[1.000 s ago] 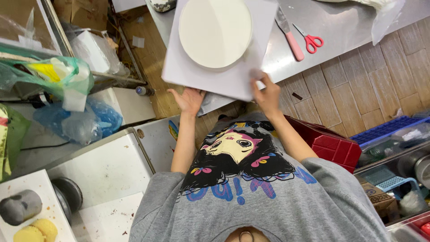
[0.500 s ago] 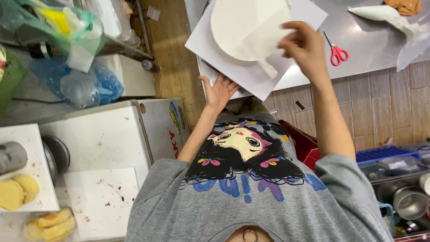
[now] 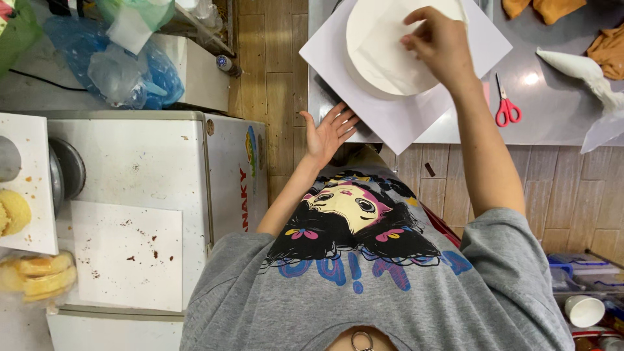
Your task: The person smooths the surface of a round white cake with a plastic scraper, then wipes the work surface with an orange cloth. They retrieve a plastic bag from a freezer, fill it with white powder, and place it back in the freezer. The person then wipes the scraper and work surface again.
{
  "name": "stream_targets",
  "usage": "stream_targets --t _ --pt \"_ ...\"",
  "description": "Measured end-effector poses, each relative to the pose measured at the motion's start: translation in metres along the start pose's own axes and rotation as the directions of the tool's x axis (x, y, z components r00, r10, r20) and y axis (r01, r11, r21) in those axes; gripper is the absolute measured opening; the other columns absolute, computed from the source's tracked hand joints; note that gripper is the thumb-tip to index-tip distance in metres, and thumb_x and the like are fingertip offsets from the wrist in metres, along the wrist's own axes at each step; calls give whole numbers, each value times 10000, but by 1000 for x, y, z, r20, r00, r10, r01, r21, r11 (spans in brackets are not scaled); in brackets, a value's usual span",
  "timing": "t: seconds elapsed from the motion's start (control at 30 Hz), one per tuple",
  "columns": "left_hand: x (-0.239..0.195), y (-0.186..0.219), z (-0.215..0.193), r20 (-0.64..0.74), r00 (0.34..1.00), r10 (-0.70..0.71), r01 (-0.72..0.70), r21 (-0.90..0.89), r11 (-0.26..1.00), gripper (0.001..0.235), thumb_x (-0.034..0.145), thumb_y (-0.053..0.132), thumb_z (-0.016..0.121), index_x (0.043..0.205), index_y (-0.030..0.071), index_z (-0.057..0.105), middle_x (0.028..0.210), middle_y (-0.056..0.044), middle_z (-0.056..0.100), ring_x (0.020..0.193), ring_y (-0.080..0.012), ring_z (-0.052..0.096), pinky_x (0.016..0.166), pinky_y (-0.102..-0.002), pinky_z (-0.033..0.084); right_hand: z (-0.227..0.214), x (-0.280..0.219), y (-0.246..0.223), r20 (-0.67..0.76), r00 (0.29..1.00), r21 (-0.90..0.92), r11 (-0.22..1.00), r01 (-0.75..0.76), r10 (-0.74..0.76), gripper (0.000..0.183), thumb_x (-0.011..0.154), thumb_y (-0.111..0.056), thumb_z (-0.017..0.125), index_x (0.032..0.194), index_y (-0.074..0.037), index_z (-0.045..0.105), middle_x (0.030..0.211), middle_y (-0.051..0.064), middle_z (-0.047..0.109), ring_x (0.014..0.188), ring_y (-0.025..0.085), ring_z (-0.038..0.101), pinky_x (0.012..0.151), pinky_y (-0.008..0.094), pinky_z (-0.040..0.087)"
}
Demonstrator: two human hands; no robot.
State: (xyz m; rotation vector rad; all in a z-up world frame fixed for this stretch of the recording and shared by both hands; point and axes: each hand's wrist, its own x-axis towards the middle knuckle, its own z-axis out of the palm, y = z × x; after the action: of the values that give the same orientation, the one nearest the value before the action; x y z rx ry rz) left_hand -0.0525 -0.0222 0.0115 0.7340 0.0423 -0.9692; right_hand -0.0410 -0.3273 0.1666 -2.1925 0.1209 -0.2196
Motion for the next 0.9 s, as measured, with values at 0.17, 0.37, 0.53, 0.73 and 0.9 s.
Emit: stream_targets --t 0.17,0.37,0.53,0.73,0.9 --pt "4 -1 6 -17 1000 -18 18 -2 1000 1293 768 954 50 1625 -4 201 1614 -295 348 1471 -402 414 1244 -529 306 -37 -5 25 -165 986 -25 999 -23 19 228 1040 51 734 1250 14 654 905 100 735 767 116 701 630 248 536" --pt "2 -4 12 19 997 -74 72 57 996 1297 764 954 30 1605 -10 245 1590 -299 388 1457 -390 442 1234 -513 298 -17 0 -4 -83 996 76 997 33 -26 231 1060 46 686 1279 -2 629 929 86 737 811 106 724 638 228 549" --pt "-3 -5 16 78 986 -149 141 96 985 1292 772 944 19 1596 -20 265 1586 -290 421 1464 -374 452 1242 -506 286 31 9 -38 61 998 8 1000 1 -1 211 998 -61 772 1160 -29 642 854 70 753 689 109 711 576 253 535" --pt "-1 -12 4 -19 992 -121 122 36 992 1296 774 940 21 1577 -48 258 1569 -295 425 1453 -391 464 1235 -509 310 2 16 -8 -13 999 -79 996 -34 33 206 1031 -62 784 1184 -38 648 890 71 759 682 115 706 546 267 513" --pt "5 -3 -20 -68 998 -10 6 -67 998 1337 765 963 60 1575 -79 274 1551 -319 426 1431 -387 462 1217 -510 328 -48 -4 25 -219 974 -10 998 -63 59 208 1025 53 737 1201 -3 642 969 83 756 790 115 736 600 247 548"
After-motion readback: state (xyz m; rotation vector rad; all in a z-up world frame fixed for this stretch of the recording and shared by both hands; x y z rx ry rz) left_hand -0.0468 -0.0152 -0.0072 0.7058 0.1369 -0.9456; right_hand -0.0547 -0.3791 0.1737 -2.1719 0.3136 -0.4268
